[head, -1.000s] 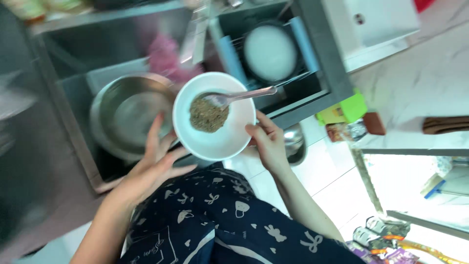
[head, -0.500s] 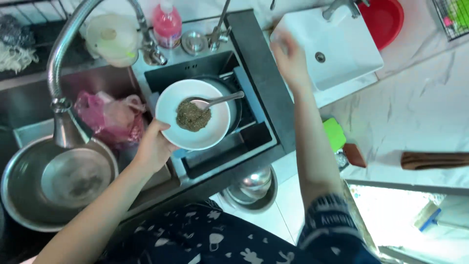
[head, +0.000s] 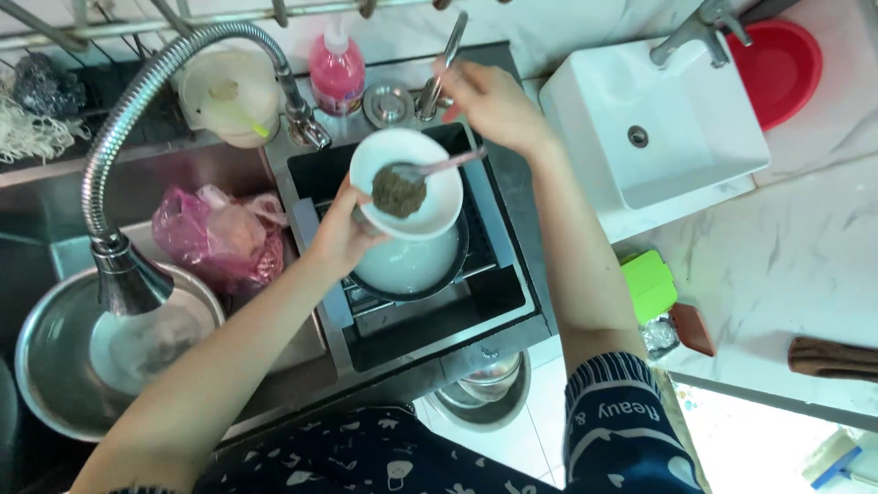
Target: Preparing a soup or broth base by mixing seasoning paste into a bowl of liquid using a spoon.
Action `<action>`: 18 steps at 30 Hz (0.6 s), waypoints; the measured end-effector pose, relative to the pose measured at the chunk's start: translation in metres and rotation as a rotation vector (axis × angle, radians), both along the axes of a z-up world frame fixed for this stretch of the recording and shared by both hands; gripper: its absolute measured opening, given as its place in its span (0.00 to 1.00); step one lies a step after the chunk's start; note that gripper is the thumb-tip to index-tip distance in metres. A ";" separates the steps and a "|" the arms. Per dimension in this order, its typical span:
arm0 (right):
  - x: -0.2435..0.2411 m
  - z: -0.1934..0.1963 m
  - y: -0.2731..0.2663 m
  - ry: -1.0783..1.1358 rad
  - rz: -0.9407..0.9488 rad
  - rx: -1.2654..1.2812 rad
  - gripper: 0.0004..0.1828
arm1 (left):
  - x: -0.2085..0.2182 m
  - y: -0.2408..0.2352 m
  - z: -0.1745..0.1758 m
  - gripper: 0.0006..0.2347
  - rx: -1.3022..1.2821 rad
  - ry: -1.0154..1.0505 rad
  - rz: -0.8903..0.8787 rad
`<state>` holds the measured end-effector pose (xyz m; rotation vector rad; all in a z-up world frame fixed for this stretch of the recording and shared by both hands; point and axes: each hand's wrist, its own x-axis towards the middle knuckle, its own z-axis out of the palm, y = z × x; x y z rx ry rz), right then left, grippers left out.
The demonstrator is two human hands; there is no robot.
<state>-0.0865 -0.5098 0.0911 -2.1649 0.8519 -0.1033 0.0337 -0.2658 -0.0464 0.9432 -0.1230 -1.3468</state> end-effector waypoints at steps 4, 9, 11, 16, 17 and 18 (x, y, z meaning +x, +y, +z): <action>-0.037 -0.056 -0.024 -0.452 -0.108 0.093 0.27 | 0.014 -0.024 -0.003 0.28 -0.072 0.017 0.020; -0.110 -0.154 0.054 0.039 -0.381 0.099 0.22 | 0.023 -0.036 -0.011 0.25 -0.023 0.064 0.057; -0.128 -0.199 0.100 0.074 -0.383 0.786 0.41 | 0.022 -0.039 -0.003 0.26 -0.023 0.050 0.049; -0.116 -0.210 0.130 -0.081 -0.511 1.145 0.44 | 0.022 -0.040 0.000 0.26 -0.034 0.032 0.036; -0.111 -0.209 0.130 -0.086 -0.527 1.178 0.45 | 0.021 -0.040 0.007 0.26 -0.056 -0.011 0.022; -0.110 -0.216 0.132 -0.091 -0.529 1.182 0.45 | 0.022 -0.039 0.008 0.26 -0.054 -0.014 0.017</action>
